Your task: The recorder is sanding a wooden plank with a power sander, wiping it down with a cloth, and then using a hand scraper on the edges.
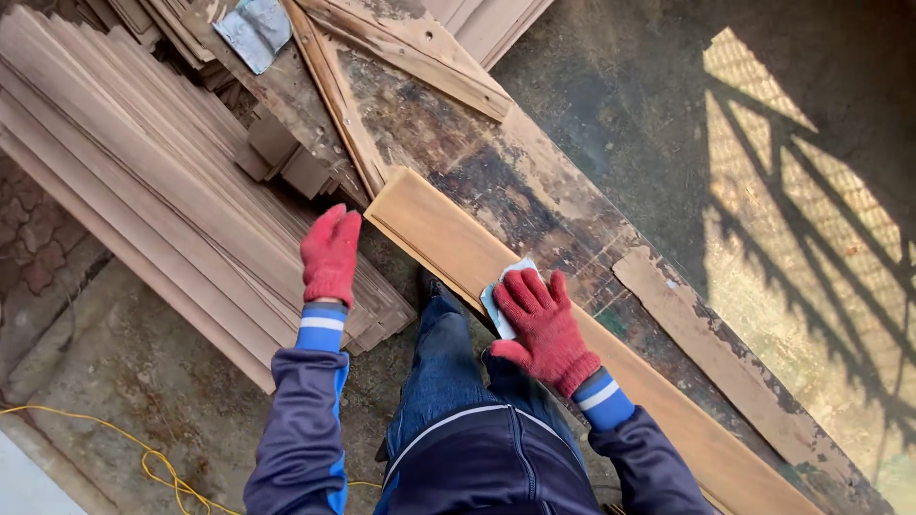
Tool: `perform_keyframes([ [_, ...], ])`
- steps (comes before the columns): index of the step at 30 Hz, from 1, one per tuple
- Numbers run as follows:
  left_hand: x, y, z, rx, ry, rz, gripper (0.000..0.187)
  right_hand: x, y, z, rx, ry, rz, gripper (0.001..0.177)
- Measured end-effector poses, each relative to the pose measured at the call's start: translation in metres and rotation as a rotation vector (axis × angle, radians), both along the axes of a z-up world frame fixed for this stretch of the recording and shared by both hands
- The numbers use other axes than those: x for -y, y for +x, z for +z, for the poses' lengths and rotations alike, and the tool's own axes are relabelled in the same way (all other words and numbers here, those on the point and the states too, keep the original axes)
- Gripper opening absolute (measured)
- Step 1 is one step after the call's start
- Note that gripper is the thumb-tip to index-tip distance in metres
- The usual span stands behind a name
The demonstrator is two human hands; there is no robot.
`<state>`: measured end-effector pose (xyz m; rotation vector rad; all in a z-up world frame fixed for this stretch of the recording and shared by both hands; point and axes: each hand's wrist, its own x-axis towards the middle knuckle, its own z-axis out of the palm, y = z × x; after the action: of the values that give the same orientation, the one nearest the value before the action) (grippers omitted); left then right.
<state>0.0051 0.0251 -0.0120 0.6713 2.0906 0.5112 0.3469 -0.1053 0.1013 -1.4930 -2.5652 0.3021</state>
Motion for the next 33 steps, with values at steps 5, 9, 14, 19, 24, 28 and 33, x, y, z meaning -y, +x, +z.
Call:
perform_keyframes([
  [5,-0.036,-0.003,-0.05,-0.037,-0.146,-0.392,0.047,0.016,0.0,-0.027,0.132,0.094,-0.484,0.085],
  [9,-0.036,-0.008,-0.019,0.15,-0.161,-0.443,0.052,0.033,-0.01,-0.017,0.113,-0.006,-0.89,0.123],
  [14,-0.037,-0.002,0.014,0.58,-0.096,-0.205,0.037,0.019,-0.034,-0.02,-0.249,-0.136,-1.013,0.076],
  [19,-0.035,0.001,0.0,0.597,-0.112,-0.24,0.034,-0.051,-0.07,-0.027,0.019,-0.213,-0.708,0.066],
  [24,-0.025,0.009,-0.03,0.428,-0.155,-0.385,0.04,-0.073,-0.094,-0.029,0.06,-0.273,-0.564,0.086],
  [28,-0.023,0.017,-0.019,0.399,-0.116,-0.331,0.037,-0.075,-0.103,-0.02,-0.057,-0.243,-0.64,0.085],
  [33,-0.025,0.015,-0.011,0.426,-0.094,-0.301,0.035,-0.103,-0.125,-0.026,-0.028,-0.36,-0.753,0.106],
])
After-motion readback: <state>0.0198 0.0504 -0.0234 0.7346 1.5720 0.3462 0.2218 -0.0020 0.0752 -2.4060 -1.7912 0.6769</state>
